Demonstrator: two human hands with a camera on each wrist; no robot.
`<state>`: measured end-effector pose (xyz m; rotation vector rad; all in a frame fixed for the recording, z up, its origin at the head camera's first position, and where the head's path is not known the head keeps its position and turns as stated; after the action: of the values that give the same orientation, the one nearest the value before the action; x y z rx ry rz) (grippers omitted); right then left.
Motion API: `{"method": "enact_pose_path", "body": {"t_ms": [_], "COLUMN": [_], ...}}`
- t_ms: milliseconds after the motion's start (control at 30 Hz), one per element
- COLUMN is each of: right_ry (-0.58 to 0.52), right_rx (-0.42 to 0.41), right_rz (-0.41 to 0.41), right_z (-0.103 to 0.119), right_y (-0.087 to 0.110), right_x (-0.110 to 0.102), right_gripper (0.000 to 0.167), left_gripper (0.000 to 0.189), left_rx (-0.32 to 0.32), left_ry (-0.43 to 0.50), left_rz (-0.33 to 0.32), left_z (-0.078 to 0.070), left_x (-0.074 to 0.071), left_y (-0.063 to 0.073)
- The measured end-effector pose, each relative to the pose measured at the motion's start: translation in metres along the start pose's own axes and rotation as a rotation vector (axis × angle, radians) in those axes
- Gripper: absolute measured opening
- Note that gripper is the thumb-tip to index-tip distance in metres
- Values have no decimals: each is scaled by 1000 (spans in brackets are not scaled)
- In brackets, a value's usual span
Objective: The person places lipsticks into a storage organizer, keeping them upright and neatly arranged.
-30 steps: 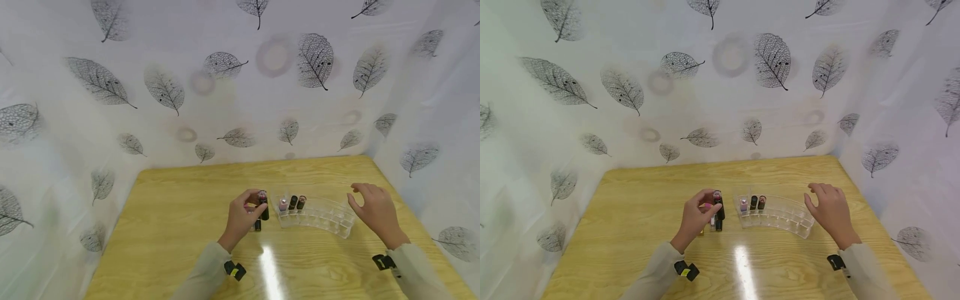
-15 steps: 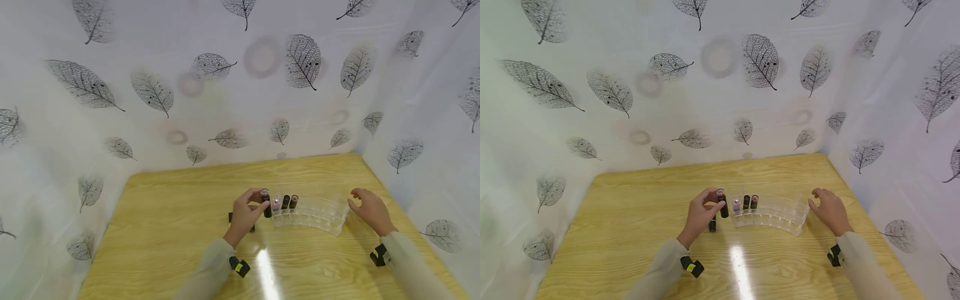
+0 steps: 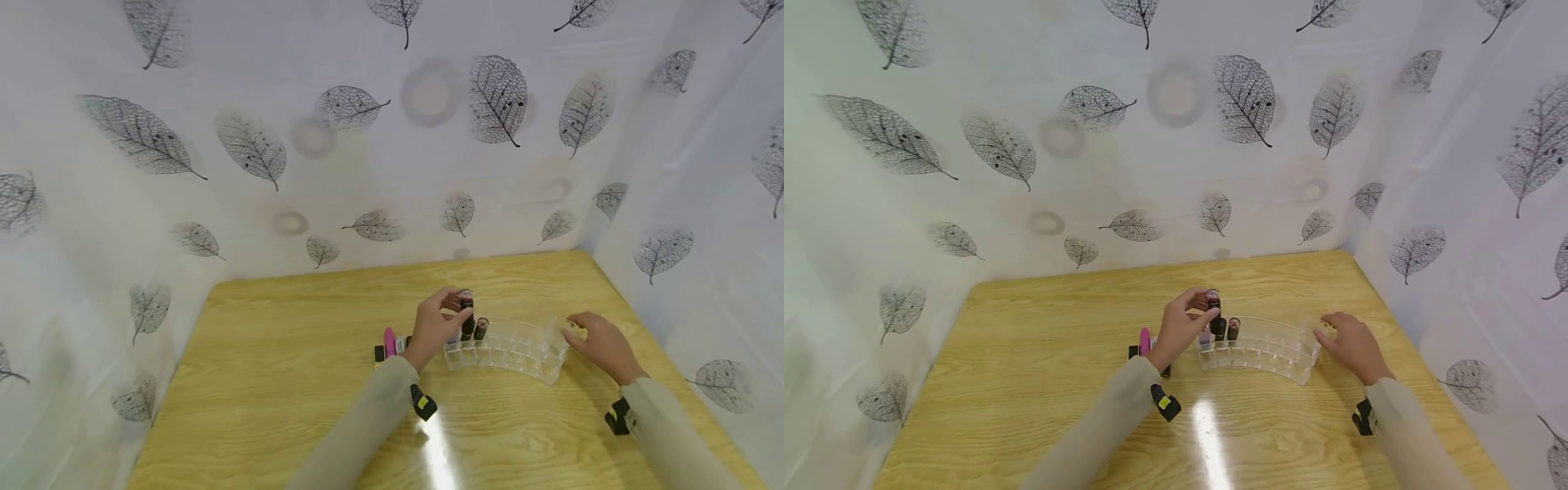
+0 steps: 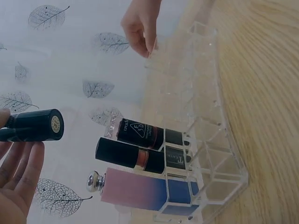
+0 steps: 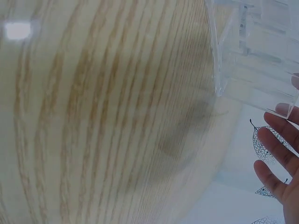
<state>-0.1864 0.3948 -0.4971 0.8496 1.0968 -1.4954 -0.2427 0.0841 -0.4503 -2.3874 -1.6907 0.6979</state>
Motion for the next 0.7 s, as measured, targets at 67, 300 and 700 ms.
{"method": "enact_pose_path", "body": {"t_ms": [67,300,700], "right_ry": [-7,-25,-31], "right_rx": [4,30,30], "right_rz": [5,6,-20], "right_z": [0,-4,-2], "right_y": [0,0,2], "right_x": [1,5,3], "right_gripper": [34,34,33], "left_gripper": [34,34,31], "left_rx": [16,55,105], "left_ry": [-23,-46,-158], "left_rz": [13,77,101], "left_z": [0,0,14], "left_x": [8,35,59], "left_y": [-8,-24,-25]}}
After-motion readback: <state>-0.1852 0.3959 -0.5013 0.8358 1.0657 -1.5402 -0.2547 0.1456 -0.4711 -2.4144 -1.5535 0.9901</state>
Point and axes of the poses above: each hand's wrist, its own y-axis away from the middle knuckle, its own x-axis out of the palm, z = x × y, the point moved 5 cm from there along -y, towards the middle knuckle, and after that the axes turned 8 degrees about x, right-handed, at the moved point
